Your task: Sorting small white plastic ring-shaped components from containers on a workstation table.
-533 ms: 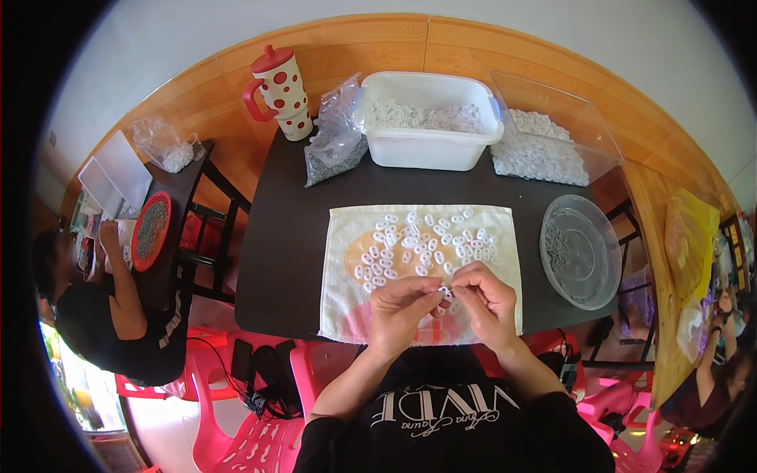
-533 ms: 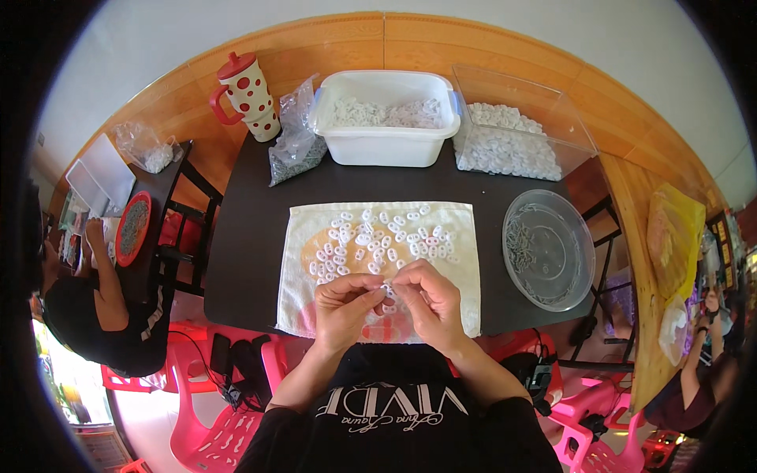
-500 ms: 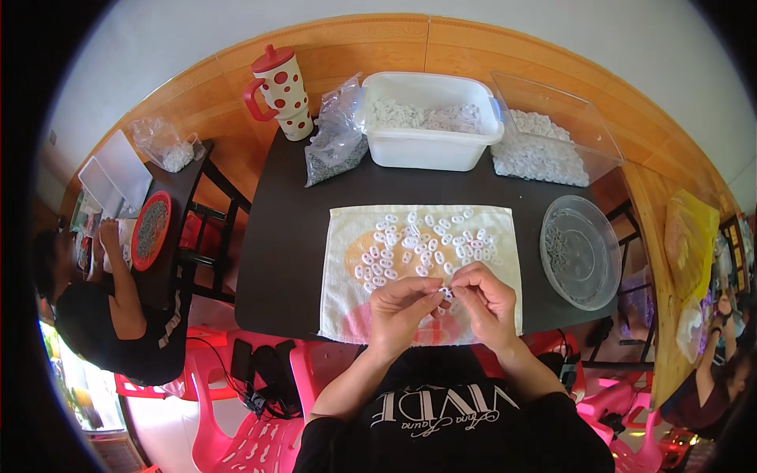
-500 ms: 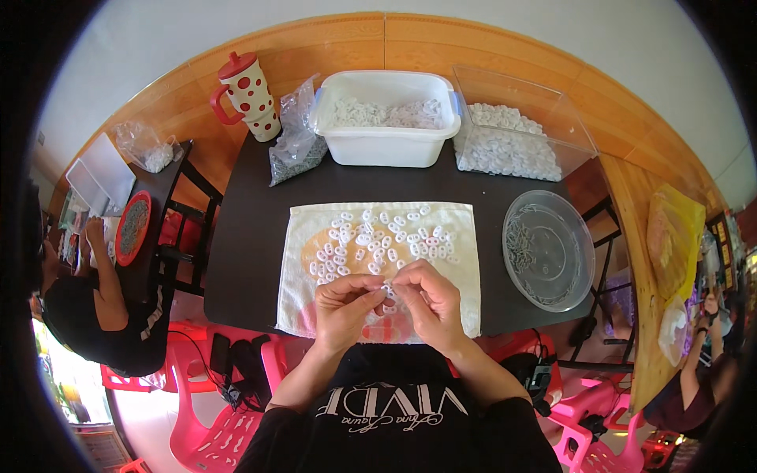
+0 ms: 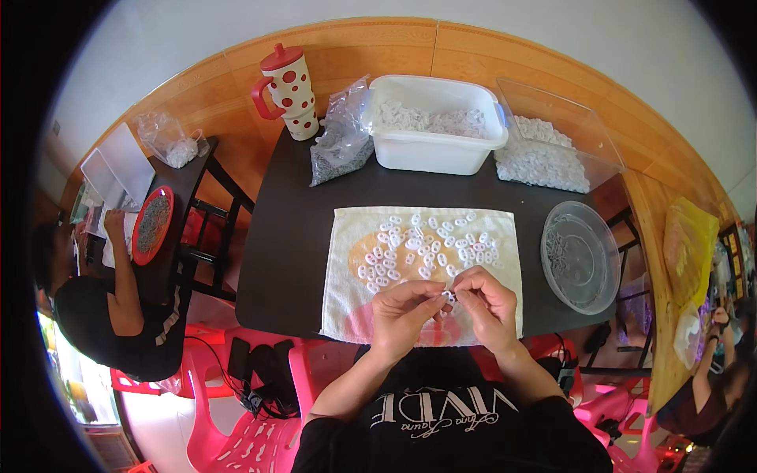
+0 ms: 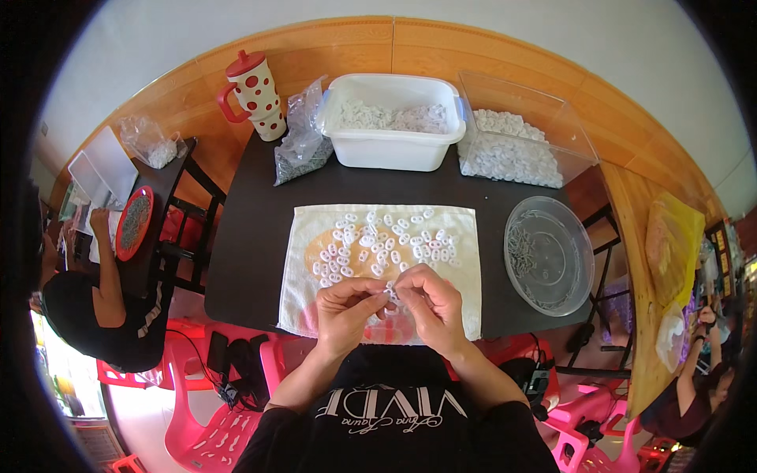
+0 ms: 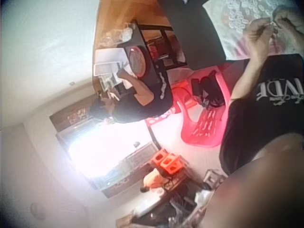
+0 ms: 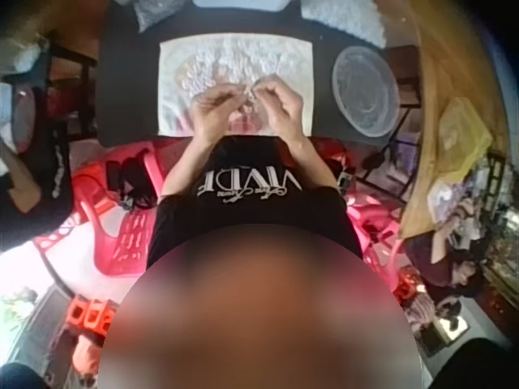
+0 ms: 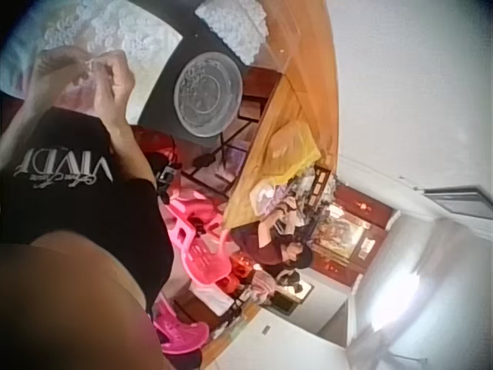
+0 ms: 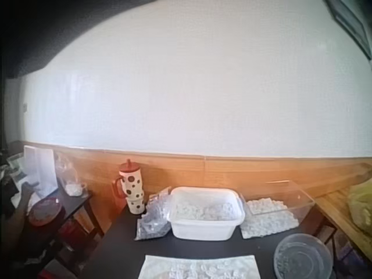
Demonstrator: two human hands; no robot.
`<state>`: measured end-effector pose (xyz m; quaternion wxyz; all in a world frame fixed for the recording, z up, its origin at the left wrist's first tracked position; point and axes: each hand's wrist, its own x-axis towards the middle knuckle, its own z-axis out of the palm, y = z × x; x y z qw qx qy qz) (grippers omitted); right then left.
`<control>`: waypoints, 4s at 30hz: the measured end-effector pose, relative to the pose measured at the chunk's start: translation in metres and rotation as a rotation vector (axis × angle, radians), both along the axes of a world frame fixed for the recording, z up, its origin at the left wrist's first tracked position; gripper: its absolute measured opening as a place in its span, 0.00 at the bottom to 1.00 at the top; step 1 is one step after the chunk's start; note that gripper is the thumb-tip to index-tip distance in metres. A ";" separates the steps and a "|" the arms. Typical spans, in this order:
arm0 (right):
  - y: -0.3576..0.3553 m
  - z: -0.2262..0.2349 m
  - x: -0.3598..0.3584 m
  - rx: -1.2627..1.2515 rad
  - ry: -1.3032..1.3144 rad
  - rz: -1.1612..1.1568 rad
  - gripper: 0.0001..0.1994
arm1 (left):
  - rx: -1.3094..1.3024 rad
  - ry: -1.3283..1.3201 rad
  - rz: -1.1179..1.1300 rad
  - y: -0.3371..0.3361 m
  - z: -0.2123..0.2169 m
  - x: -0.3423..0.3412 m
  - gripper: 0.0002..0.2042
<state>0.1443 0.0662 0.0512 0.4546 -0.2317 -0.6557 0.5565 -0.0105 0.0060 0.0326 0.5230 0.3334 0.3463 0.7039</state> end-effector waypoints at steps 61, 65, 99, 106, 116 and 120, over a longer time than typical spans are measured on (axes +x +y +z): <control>0.008 0.001 0.004 -0.073 -0.008 -0.029 0.05 | -0.045 0.046 -0.032 -0.008 -0.001 0.003 0.20; 0.005 0.003 0.005 -0.072 -0.039 -0.024 0.05 | -0.052 0.034 -0.018 -0.010 -0.001 0.003 0.20; 0.015 -0.001 0.060 0.689 -0.903 -0.124 0.07 | -0.058 0.444 0.071 -0.007 -0.019 -0.005 0.09; 0.008 -0.007 0.079 0.529 -0.671 -0.238 0.08 | -0.153 0.235 -0.028 -0.007 -0.010 -0.002 0.13; -0.009 -0.011 0.004 -0.274 0.235 -0.180 0.04 | -0.108 0.240 -0.113 -0.011 0.003 0.009 0.19; -0.014 -0.019 -0.005 -0.224 0.298 -0.210 0.05 | 0.027 0.380 -0.005 -0.010 -0.004 0.009 0.19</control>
